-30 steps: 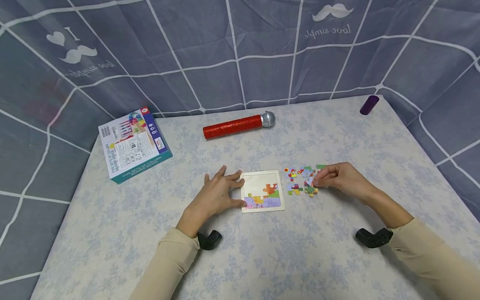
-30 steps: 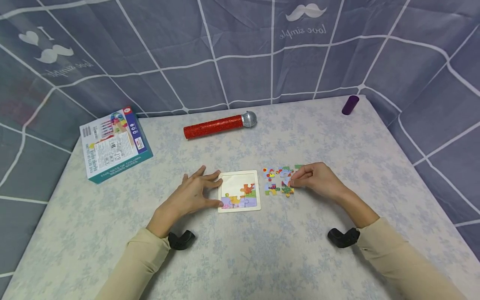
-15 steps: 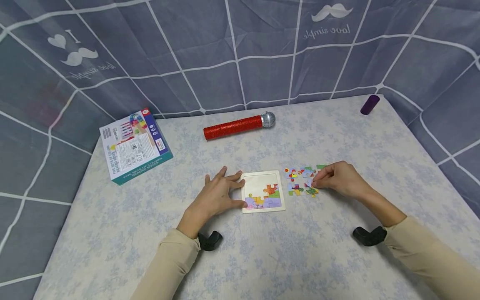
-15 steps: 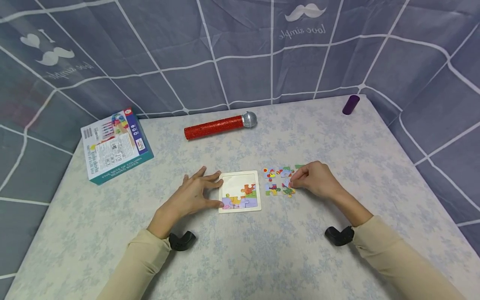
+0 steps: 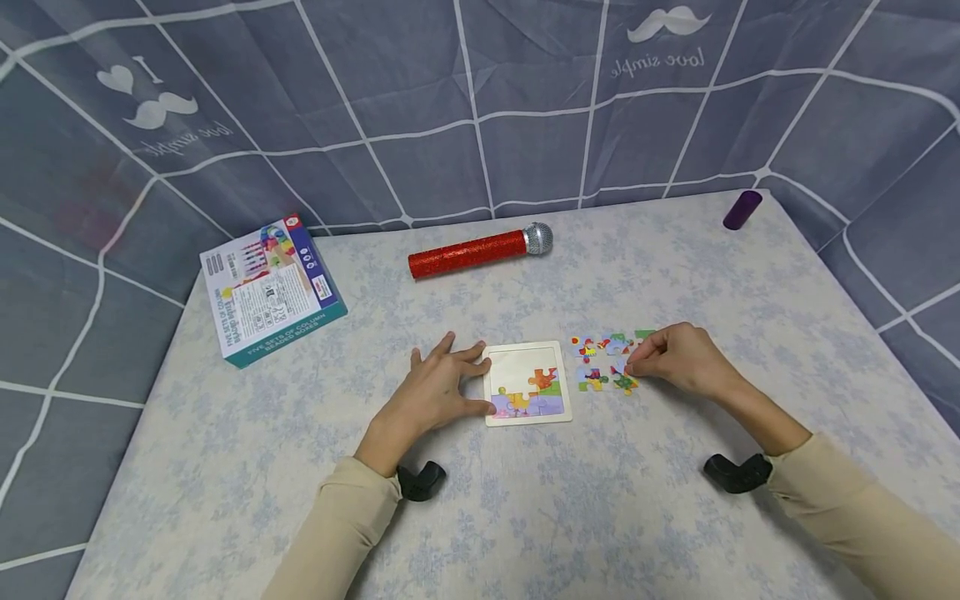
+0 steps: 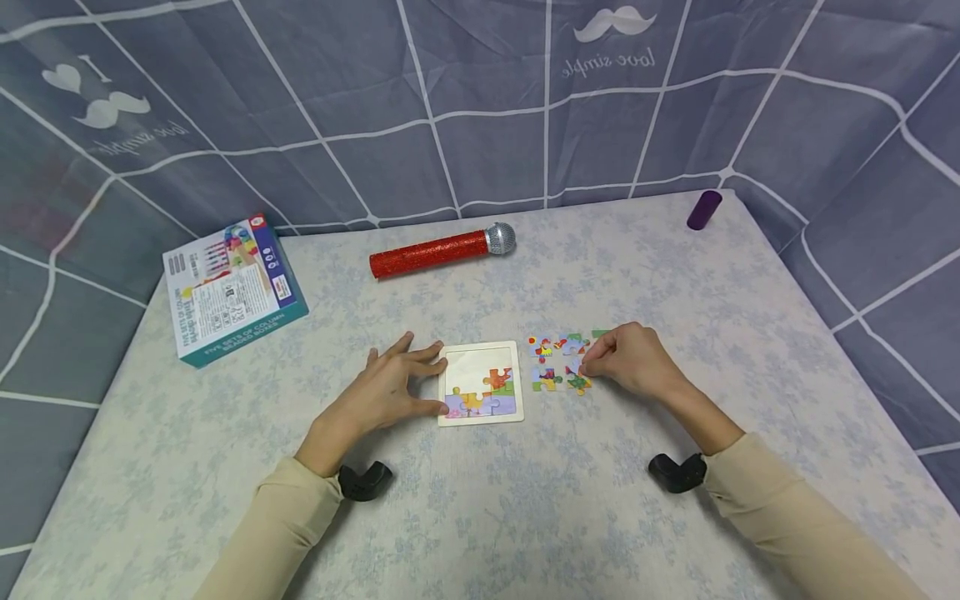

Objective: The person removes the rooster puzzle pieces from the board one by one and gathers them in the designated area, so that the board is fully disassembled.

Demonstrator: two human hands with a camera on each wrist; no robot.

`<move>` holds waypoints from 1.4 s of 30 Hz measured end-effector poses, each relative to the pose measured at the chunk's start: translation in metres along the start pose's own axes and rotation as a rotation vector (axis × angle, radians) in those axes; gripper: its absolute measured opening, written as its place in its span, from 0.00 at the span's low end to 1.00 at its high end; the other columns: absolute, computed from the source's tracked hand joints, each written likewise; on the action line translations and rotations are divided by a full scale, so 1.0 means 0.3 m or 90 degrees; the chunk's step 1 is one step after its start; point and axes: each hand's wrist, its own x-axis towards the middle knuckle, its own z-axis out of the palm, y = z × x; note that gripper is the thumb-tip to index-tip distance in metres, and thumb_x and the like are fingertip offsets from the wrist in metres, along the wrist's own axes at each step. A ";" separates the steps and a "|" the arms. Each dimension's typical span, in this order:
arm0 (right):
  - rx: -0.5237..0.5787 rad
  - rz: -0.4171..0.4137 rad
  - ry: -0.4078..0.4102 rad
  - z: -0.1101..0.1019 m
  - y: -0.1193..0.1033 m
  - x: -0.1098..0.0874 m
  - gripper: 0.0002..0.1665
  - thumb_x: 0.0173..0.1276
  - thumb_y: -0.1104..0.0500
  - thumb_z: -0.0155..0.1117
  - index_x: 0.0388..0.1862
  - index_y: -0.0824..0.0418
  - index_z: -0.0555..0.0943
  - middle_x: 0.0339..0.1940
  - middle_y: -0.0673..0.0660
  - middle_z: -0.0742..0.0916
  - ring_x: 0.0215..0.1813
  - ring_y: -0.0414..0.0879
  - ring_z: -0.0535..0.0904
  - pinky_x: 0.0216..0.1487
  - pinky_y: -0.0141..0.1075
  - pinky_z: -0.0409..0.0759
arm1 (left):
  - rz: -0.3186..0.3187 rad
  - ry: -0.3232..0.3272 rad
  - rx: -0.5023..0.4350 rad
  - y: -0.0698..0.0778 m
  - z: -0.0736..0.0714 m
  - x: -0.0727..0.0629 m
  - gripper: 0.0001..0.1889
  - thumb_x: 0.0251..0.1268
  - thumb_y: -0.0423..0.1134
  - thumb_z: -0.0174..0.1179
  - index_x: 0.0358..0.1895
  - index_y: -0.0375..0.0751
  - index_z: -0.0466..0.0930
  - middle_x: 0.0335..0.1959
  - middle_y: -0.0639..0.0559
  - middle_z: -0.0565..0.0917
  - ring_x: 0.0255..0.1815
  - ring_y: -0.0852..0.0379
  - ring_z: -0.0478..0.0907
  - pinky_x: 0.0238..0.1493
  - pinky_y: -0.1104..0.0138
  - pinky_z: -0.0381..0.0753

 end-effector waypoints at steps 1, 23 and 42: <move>-0.001 -0.001 0.001 0.000 0.000 -0.001 0.05 0.60 0.56 0.73 0.30 0.57 0.89 0.26 0.48 0.88 0.33 0.45 0.78 0.37 0.38 0.72 | 0.000 0.000 0.000 0.000 0.000 0.000 0.37 0.47 0.52 0.77 0.63 0.45 0.79 0.72 0.54 0.68 0.78 0.40 0.47 0.65 0.28 0.41; 0.031 -0.159 -0.042 0.134 -0.151 0.066 0.15 0.54 0.61 0.77 0.43 0.57 0.88 0.33 0.49 0.85 0.25 0.43 0.70 0.25 0.31 0.68 | -0.003 -0.004 -0.002 0.002 -0.003 -0.001 0.37 0.47 0.52 0.77 0.63 0.45 0.79 0.72 0.54 0.68 0.78 0.40 0.47 0.65 0.28 0.41; -0.011 -0.172 -0.060 0.195 -0.193 0.084 0.14 0.52 0.61 0.79 0.39 0.56 0.88 0.31 0.48 0.83 0.31 0.43 0.73 0.35 0.36 0.72 | -0.005 -0.008 0.000 0.003 -0.004 0.001 0.37 0.47 0.53 0.77 0.63 0.45 0.78 0.72 0.55 0.67 0.78 0.40 0.47 0.66 0.28 0.41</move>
